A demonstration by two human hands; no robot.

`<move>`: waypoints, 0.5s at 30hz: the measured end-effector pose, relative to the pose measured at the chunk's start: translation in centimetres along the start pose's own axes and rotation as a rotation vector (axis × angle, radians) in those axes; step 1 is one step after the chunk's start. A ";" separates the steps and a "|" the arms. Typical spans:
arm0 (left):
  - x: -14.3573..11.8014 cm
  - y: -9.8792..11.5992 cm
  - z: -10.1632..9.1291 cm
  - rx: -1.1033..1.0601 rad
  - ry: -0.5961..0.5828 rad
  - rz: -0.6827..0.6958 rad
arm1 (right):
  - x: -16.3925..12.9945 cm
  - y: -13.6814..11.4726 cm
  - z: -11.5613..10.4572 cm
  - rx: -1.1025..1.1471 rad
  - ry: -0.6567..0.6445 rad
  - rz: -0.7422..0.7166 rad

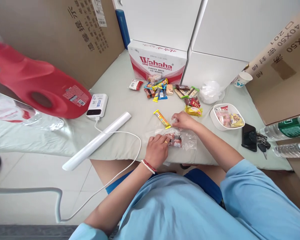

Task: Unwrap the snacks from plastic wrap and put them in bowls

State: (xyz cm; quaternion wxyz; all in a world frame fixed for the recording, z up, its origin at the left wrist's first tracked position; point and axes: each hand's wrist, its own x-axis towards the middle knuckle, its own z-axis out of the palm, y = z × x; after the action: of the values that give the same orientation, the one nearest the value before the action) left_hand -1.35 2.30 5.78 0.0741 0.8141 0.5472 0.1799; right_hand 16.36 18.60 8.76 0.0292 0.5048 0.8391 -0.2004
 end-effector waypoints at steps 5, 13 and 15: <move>0.8 -0.3 1.4 0.003 -0.021 -0.007 | 0.5 -1.1 -1.2 0.157 -0.071 0.016; 1.2 -0.5 1.3 -0.020 -0.068 -0.013 | -5.2 -4.6 0.2 0.065 0.049 -0.132; 1.3 -0.8 1.5 -0.094 -0.074 -0.038 | -7.1 -4.8 2.2 -0.009 0.035 -0.222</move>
State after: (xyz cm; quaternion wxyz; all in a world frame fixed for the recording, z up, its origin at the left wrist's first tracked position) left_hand -1.09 3.90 4.40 0.1359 0.8052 0.5504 0.1737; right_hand 15.36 9.85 10.00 -0.0054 0.4120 0.8912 -0.1898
